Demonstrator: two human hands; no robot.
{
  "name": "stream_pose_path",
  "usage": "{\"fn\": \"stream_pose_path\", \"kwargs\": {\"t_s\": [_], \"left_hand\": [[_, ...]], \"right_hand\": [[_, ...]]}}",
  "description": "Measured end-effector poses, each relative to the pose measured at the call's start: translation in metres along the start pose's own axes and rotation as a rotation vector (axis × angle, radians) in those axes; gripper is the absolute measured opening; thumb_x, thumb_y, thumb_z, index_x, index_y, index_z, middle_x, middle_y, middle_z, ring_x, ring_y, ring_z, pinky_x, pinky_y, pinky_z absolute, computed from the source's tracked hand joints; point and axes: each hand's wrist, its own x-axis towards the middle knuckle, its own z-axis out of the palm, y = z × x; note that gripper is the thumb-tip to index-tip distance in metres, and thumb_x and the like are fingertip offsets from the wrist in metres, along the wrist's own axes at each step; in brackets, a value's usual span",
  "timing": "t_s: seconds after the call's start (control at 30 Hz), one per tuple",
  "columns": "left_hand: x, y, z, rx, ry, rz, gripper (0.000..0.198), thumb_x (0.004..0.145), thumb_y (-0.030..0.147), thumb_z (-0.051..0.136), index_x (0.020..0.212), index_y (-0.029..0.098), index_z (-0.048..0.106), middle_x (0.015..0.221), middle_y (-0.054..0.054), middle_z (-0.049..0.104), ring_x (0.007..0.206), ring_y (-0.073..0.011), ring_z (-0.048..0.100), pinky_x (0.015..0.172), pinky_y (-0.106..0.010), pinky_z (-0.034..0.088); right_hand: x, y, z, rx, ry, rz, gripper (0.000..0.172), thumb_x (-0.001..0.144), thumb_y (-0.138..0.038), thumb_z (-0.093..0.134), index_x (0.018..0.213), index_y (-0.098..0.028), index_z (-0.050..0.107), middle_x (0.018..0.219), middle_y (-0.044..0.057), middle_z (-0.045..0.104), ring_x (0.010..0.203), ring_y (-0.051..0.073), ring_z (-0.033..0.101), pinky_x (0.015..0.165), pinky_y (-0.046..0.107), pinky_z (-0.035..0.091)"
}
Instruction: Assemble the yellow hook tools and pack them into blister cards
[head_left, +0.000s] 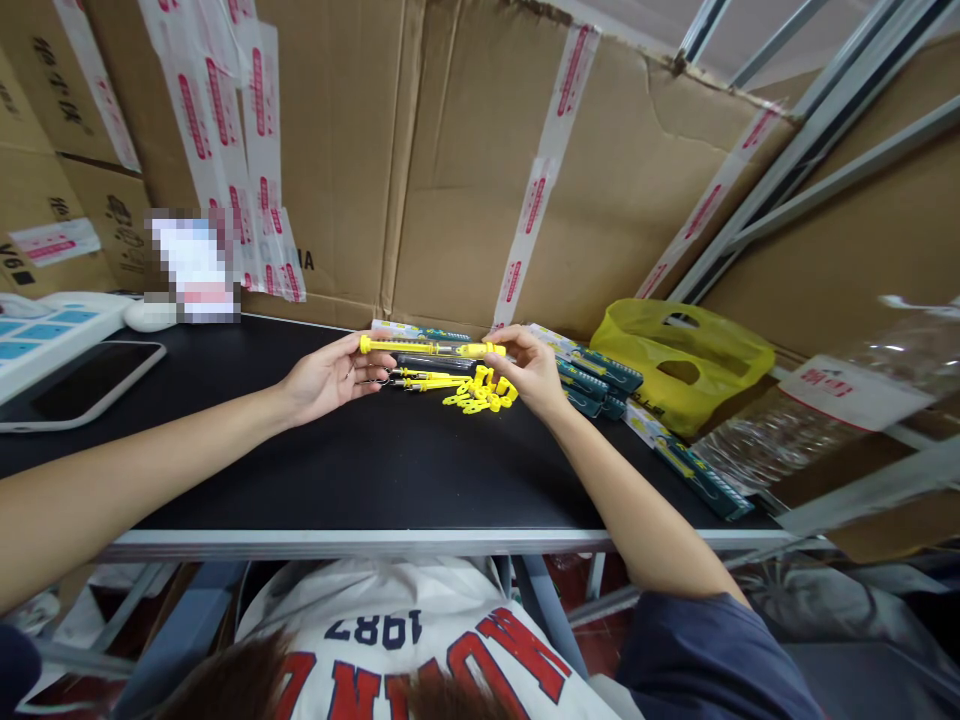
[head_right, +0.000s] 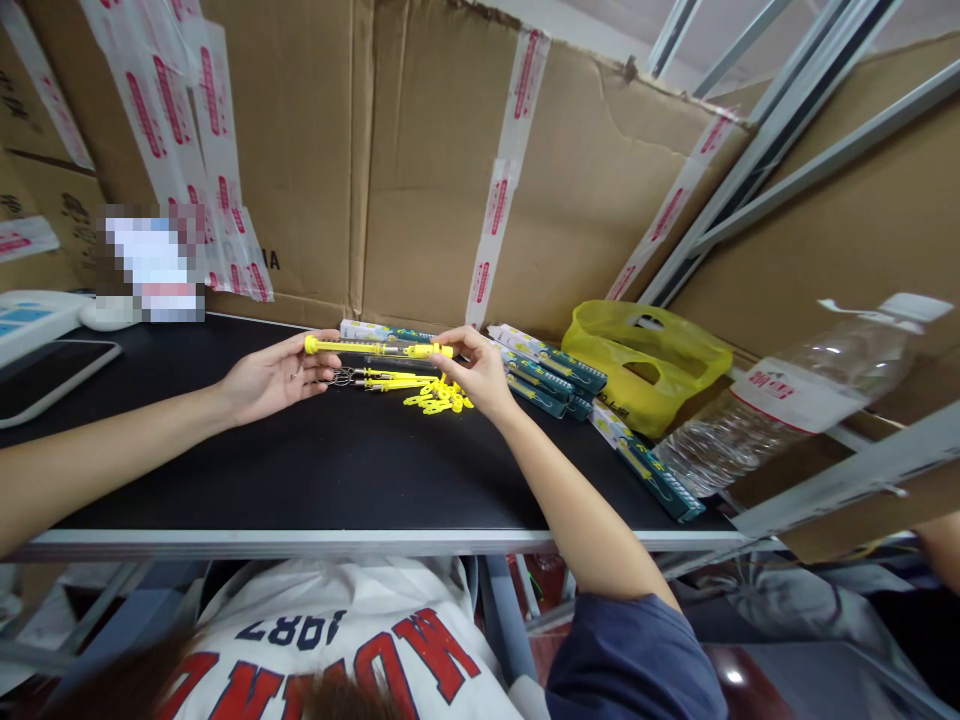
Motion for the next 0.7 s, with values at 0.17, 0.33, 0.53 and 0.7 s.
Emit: {"fn": "stream_pose_path", "kwargs": {"t_s": [0.17, 0.33, 0.53, 0.7], "left_hand": [[-0.0017, 0.0026, 0.0055, -0.013, -0.024, 0.015, 0.036, 0.095, 0.028, 0.038, 0.119, 0.016, 0.062, 0.086, -0.007, 0.071, 0.074, -0.0152, 0.067, 0.066, -0.027, 0.055], [-0.0024, 0.0026, 0.0093, 0.024, 0.002, 0.031, 0.031, 0.094, 0.024, 0.042, 0.116, 0.017, 0.063, 0.085, -0.006, 0.071, 0.070, -0.0130, 0.066, 0.064, -0.024, 0.056], [-0.0001, -0.0016, 0.0039, 0.093, -0.007, 0.084, 0.029, 0.094, 0.023, 0.045, 0.116, 0.016, 0.063, 0.088, -0.007, 0.072, 0.069, -0.0115, 0.067, 0.063, -0.021, 0.056], [0.0004, -0.0029, 0.0015, 0.100, 0.002, 0.095, 0.029, 0.094, 0.024, 0.047, 0.116, 0.016, 0.063, 0.087, -0.007, 0.072, 0.069, -0.0114, 0.067, 0.063, -0.021, 0.056]], "right_hand": [[-0.0005, -0.0006, 0.0024, 0.031, -0.002, 0.032, 0.037, 0.068, -0.044, 0.077, 0.091, -0.019, 0.061, 0.080, 0.000, 0.059, 0.063, 0.010, 0.055, 0.048, 0.022, 0.053], [-0.0003, -0.0016, 0.0040, 0.045, 0.016, 0.022, 0.038, 0.067, -0.043, 0.078, 0.090, -0.019, 0.060, 0.077, -0.001, 0.058, 0.061, 0.010, 0.054, 0.047, 0.021, 0.053], [-0.0009, -0.0030, 0.0047, 0.037, 0.023, 0.009, 0.036, 0.068, -0.042, 0.078, 0.089, -0.020, 0.060, 0.081, 0.001, 0.058, 0.067, 0.011, 0.056, 0.050, 0.022, 0.053], [-0.0018, -0.0050, 0.0046, 0.035, 0.012, -0.001, 0.034, 0.069, -0.039, 0.078, 0.089, -0.019, 0.059, 0.080, 0.001, 0.058, 0.067, 0.011, 0.056, 0.050, 0.021, 0.053]]}}
